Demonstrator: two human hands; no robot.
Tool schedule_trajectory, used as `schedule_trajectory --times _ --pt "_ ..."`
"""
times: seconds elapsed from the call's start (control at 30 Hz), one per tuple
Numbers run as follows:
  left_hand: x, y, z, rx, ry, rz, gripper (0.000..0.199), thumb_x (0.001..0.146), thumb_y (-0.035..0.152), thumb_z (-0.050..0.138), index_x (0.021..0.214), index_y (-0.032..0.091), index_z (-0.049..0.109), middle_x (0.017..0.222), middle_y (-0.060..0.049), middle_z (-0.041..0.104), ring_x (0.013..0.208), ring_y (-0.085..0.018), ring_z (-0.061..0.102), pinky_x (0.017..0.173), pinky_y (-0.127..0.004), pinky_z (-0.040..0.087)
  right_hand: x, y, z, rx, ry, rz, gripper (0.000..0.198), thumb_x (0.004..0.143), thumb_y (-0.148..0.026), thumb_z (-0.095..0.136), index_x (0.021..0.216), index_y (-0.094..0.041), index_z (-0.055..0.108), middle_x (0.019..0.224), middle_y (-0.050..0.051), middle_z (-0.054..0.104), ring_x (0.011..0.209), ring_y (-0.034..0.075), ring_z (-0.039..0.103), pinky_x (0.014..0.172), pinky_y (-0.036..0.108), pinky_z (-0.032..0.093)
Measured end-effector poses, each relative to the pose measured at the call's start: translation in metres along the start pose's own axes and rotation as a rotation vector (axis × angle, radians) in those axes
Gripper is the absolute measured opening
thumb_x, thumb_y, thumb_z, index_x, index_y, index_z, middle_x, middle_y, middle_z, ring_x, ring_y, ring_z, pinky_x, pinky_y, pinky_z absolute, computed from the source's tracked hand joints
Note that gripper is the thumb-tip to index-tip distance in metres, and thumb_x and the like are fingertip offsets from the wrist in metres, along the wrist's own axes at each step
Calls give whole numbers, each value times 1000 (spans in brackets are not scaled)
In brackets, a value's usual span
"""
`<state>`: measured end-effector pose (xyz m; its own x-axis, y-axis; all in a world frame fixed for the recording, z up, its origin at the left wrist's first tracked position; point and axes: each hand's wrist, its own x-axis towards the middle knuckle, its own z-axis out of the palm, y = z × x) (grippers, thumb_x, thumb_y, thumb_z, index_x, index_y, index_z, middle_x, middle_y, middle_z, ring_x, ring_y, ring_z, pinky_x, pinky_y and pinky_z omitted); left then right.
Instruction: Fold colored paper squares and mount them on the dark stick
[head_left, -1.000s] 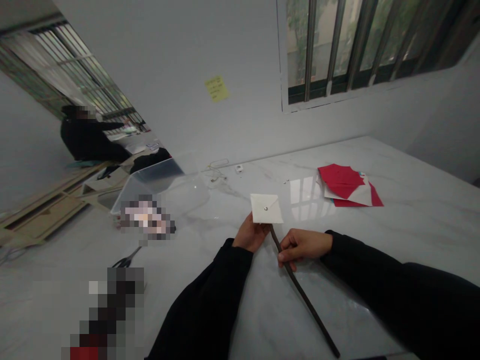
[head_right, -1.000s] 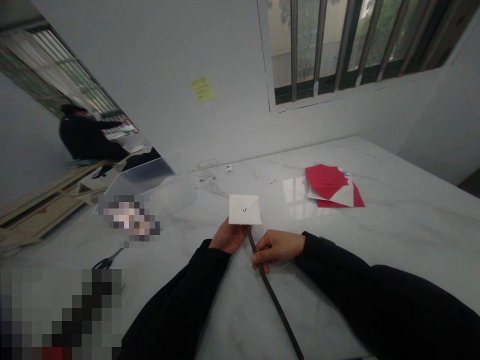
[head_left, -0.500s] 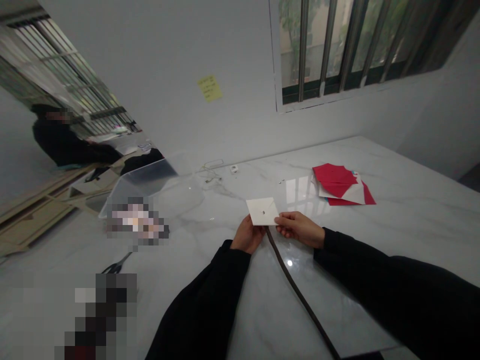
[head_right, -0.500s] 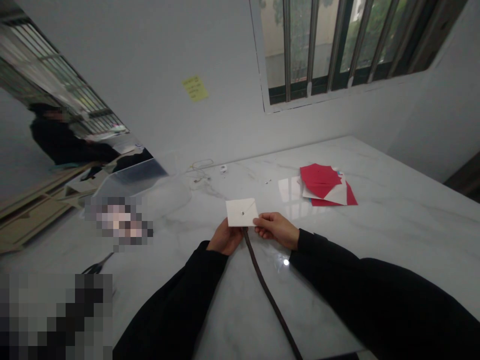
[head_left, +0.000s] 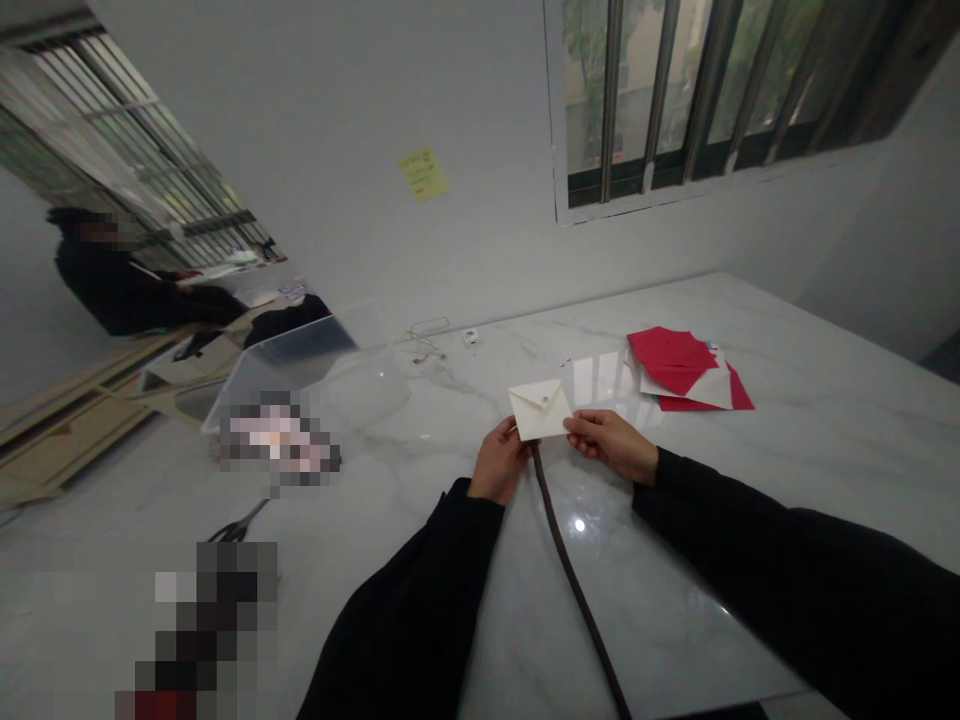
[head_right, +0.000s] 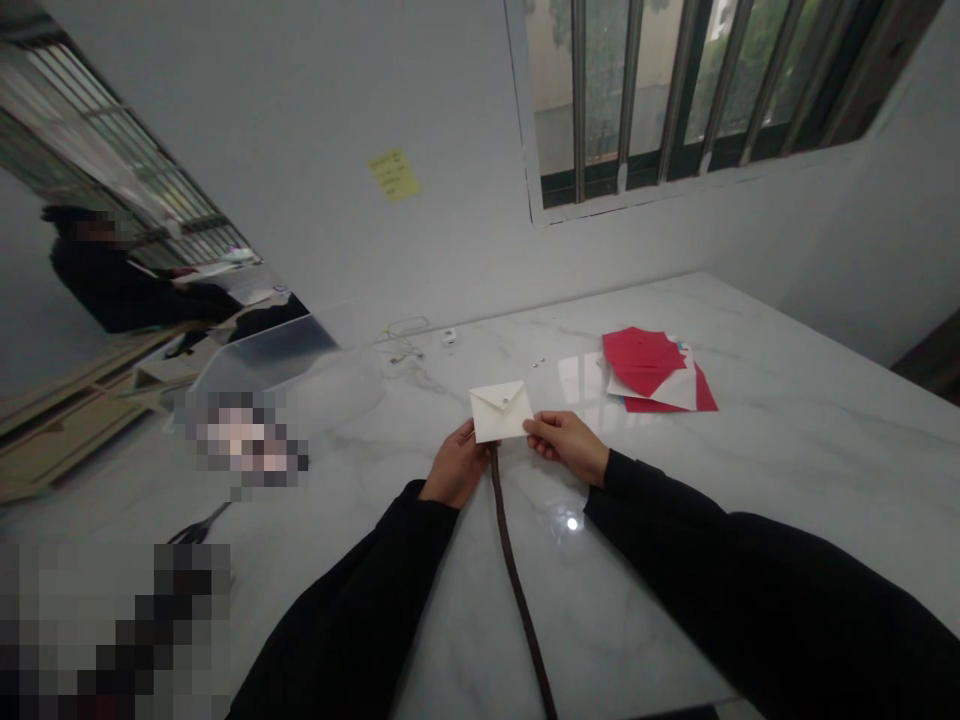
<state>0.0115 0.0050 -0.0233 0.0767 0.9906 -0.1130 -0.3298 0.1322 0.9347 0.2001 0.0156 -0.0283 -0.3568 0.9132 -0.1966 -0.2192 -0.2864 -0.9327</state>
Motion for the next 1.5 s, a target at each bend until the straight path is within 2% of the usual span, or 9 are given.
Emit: schedule_trajectory --times 0.2,0.3,0.43,0.53,0.7,0.9,1.1,1.27,1.5 --pt "4 3 -10 302 132 137 34 71 27 74 103 18 72 112 -9 70 80 -17 64 63 -25 48 5 -4 -14 -97 47 -69 40 73 -52 75 72 -16 56 64 -3 58 50 5 43 47 21 29" --pt "5 6 -13 202 163 113 37 76 34 71 108 18 70 111 -10 70 76 -15 64 60 -25 48 6 -4 -15 -146 42 -96 40 73 -53 74 72 -17 56 64 -3 58 50 6 43 47 21 30" --pt "4 6 -8 39 99 29 44 76 45 72 109 16 68 103 -10 72 78 -17 66 65 -27 51 4 -4 -12 -284 -14 -122 39 77 -53 69 72 -17 56 63 -2 59 50 7 43 48 23 30" --pt "2 2 -3 20 57 -10 48 74 50 74 104 13 68 98 -10 73 81 -20 67 69 -29 52 2 -4 -9 -404 -78 -125 38 80 -52 65 71 -17 57 62 -2 60 48 8 41 48 23 29" --pt "3 -6 -6 95 132 -8 48 66 44 82 97 10 69 92 -11 74 80 -22 68 71 -30 53 0 -4 -7 -536 -111 -155 33 83 -49 61 75 -17 61 65 -1 63 50 10 47 49 23 31" --pt "6 -12 -12 181 175 34 45 65 40 81 97 11 72 98 -13 75 86 -25 69 75 -33 53 -4 -3 -6 -640 103 -282 44 83 -45 64 119 -20 57 76 -1 65 61 13 57 57 24 42" --pt "10 -2 -20 277 315 133 39 67 34 77 97 11 71 99 -12 74 85 -22 67 72 -29 52 -6 -7 -9 -819 139 -361 29 90 -40 56 110 -21 64 88 2 68 64 13 62 65 28 48" --pt "10 11 -20 64 284 72 32 70 25 65 100 16 65 95 -6 71 76 -17 65 62 -25 50 -5 -9 -10 -855 140 -448 23 91 -36 55 103 -21 66 88 2 67 68 13 62 68 28 50" --pt "-3 9 -4 177 138 79 73 62 12 65 133 19 49 103 -7 70 79 -16 66 68 -25 52 -12 -10 2 -727 234 -559 23 86 -39 64 100 -21 58 95 3 65 74 15 64 60 26 52"
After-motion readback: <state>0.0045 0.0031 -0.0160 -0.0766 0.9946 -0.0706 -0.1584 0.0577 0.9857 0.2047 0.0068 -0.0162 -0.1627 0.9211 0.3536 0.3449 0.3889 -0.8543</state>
